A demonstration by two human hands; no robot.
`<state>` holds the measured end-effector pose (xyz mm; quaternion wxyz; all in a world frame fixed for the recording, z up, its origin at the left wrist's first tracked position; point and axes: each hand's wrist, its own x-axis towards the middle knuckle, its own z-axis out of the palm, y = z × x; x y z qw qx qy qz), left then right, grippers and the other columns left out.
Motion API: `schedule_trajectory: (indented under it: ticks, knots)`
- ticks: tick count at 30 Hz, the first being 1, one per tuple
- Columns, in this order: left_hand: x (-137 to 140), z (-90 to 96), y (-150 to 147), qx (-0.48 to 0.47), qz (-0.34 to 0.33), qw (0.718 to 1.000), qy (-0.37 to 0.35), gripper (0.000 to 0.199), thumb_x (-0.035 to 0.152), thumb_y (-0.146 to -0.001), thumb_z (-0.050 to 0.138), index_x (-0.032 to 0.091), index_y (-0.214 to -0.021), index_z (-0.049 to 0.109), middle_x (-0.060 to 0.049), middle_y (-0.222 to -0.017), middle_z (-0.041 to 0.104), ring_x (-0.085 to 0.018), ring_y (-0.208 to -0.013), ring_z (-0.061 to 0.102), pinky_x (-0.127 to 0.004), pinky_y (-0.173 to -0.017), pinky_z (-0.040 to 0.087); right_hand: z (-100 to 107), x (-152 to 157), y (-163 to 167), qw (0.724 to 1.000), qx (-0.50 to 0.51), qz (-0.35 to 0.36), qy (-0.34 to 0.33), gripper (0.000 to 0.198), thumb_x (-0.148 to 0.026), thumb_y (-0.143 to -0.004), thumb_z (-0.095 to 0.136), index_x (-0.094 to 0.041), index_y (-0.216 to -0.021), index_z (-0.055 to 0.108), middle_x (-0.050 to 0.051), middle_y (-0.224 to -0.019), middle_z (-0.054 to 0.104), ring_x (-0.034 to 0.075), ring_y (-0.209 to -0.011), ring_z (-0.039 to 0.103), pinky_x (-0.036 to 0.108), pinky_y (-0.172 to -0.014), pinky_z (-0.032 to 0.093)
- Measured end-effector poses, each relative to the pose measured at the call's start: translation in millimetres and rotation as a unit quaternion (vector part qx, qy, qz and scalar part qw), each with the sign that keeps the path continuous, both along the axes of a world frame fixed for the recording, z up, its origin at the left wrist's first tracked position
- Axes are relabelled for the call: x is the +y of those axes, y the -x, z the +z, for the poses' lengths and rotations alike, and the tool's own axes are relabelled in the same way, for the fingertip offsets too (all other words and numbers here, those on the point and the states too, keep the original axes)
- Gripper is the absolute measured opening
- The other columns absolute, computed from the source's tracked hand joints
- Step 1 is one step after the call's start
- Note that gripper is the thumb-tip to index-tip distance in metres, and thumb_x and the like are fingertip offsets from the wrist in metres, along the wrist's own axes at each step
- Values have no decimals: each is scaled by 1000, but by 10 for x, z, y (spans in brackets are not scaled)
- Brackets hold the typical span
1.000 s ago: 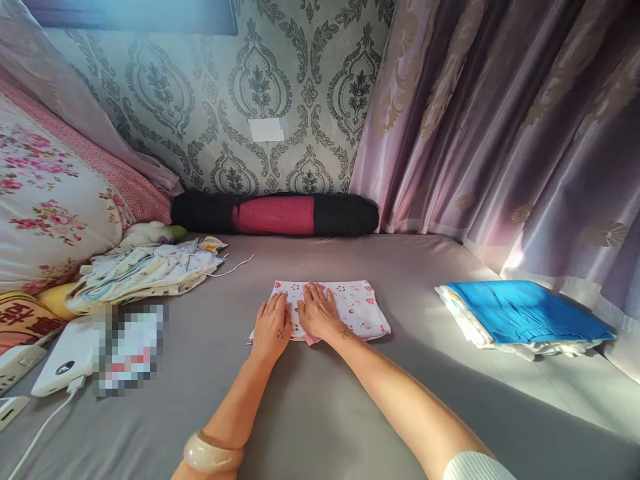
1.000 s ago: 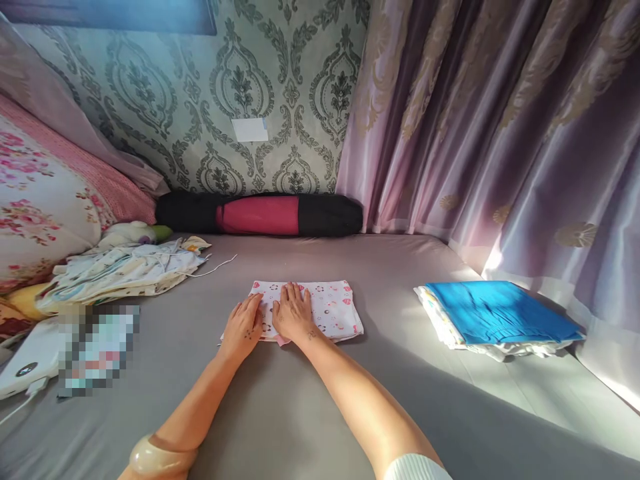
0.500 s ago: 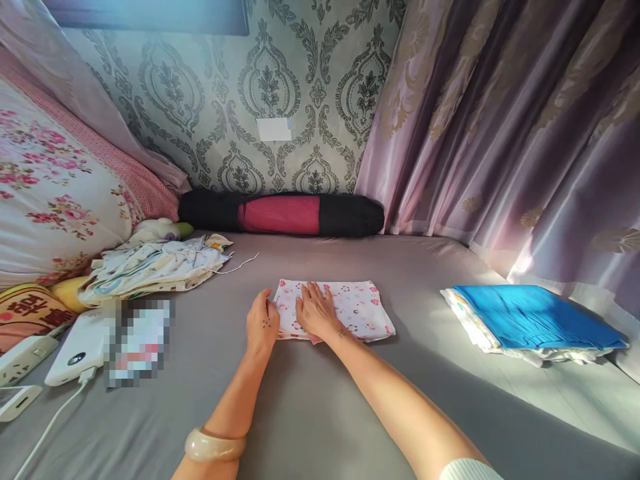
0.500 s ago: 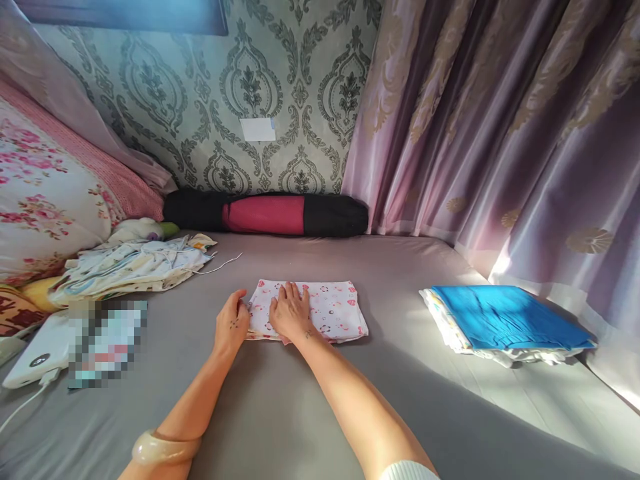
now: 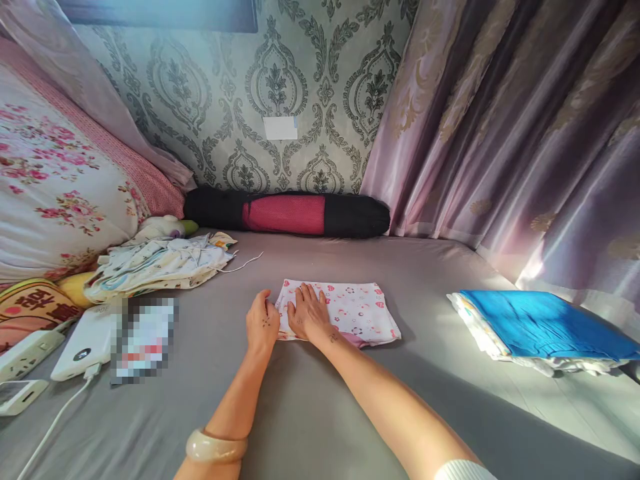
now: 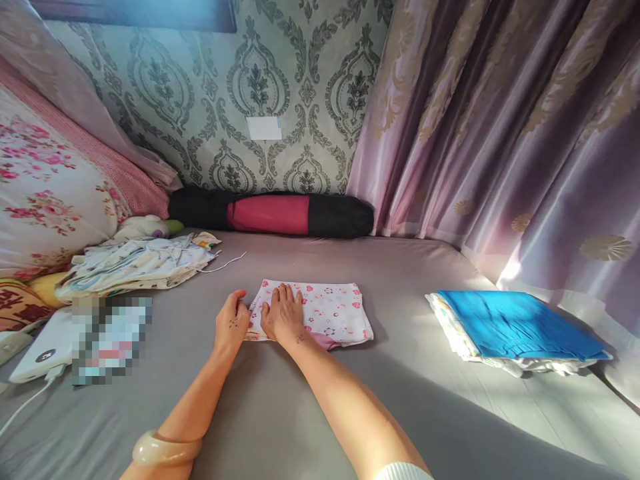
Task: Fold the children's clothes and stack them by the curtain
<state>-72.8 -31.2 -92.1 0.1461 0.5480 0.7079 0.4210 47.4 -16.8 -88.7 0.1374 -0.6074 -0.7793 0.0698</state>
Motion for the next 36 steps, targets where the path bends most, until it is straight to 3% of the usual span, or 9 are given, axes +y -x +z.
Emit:
schedule_trajectory:
  ticks: [9,19,25,31,36]
  knots:
    - [1,20,57,-27,58,997,-34,38,18,-85,33,17,-112,60,-12,-111,67,-27,-105,62,-44,-90,50,28,166,331,998,11,66,-2,52,-35,-96,28,-9,-140,39,15,-150,33,25,-140,24,49,-113,15]
    - [7,29,55,-7,29,999,-33,36,22,-85,37,18,-112,59,-11,-111,68,-26,-103,63,-42,-87,51,16,157,331,997,48,66,-6,48,-32,-96,27,-10,-136,44,15,-147,39,24,-138,30,47,-113,19]
    - [-16,-7,-34,86,-70,993,-48,36,18,-86,33,18,-112,59,-9,-102,69,-22,-96,65,-36,-85,51,124,132,-49,994,93,54,-2,47,-28,-98,23,-17,-141,37,9,-151,34,18,-139,27,43,-113,21]
    - [-121,-14,-305,264,-175,946,-68,39,25,-93,29,16,-121,56,-13,-132,57,-26,-129,46,-48,-108,32,126,-26,-724,1000,9,10,14,49,-31,-98,24,-17,-142,39,10,-152,30,25,-141,22,53,-113,15]
    - [-173,-80,-454,337,-205,917,-49,46,35,-96,29,16,-129,54,-14,-141,48,-30,-135,37,-55,-111,23,51,-108,-971,999,-35,12,31,51,-36,-98,22,-18,-144,36,9,-154,27,25,-143,18,55,-113,12]
